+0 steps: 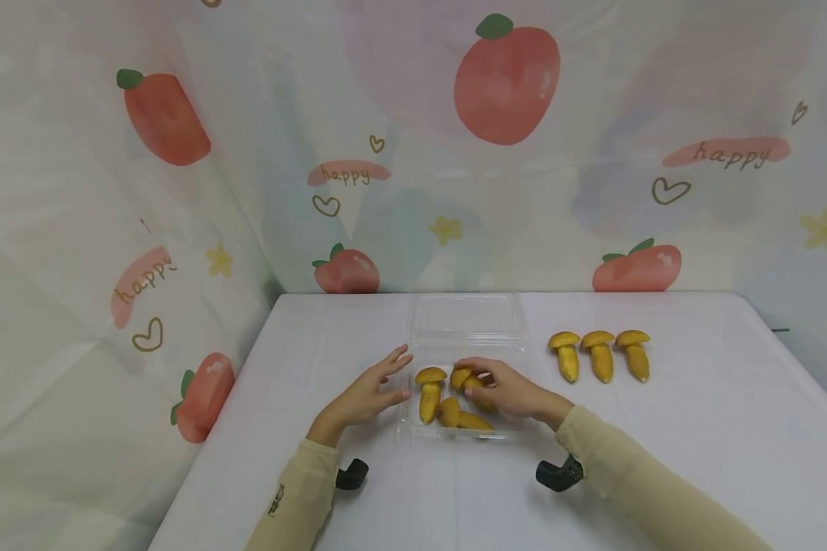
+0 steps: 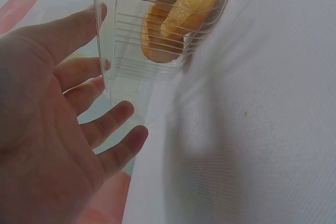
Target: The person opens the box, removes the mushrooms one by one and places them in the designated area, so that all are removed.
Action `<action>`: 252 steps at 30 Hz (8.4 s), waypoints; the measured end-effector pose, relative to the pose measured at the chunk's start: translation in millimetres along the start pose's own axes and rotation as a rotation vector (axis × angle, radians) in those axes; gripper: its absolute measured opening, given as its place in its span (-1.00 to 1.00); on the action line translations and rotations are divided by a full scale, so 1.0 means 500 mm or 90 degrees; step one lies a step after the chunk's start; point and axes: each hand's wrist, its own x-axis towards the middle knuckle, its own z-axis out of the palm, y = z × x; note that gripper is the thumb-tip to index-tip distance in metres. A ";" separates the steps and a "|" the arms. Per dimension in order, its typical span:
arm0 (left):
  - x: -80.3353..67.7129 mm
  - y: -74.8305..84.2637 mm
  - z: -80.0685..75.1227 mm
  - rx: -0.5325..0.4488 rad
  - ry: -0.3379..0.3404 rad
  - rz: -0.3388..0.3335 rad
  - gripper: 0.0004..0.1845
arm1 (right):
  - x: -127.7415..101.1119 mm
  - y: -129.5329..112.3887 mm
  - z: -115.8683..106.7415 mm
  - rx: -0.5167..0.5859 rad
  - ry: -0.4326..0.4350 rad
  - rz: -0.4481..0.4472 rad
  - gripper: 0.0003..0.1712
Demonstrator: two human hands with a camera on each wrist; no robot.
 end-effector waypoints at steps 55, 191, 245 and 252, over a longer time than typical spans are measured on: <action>-0.001 -0.004 0.000 -0.001 0.003 0.016 -0.28 | -0.058 -0.046 -0.043 -0.019 0.080 -0.048 -0.41; -0.002 -0.001 -0.004 0.008 -0.002 0.001 -0.28 | -0.302 0.153 -0.302 -0.198 0.377 0.149 -0.35; -0.005 -0.003 -0.001 0.007 0.001 -0.018 -0.27 | -0.334 0.266 -0.365 -0.130 0.377 0.314 -0.24; -0.005 -0.003 -0.001 0.008 0.004 -0.019 -0.28 | -0.335 0.275 -0.364 -0.126 0.384 0.312 -0.24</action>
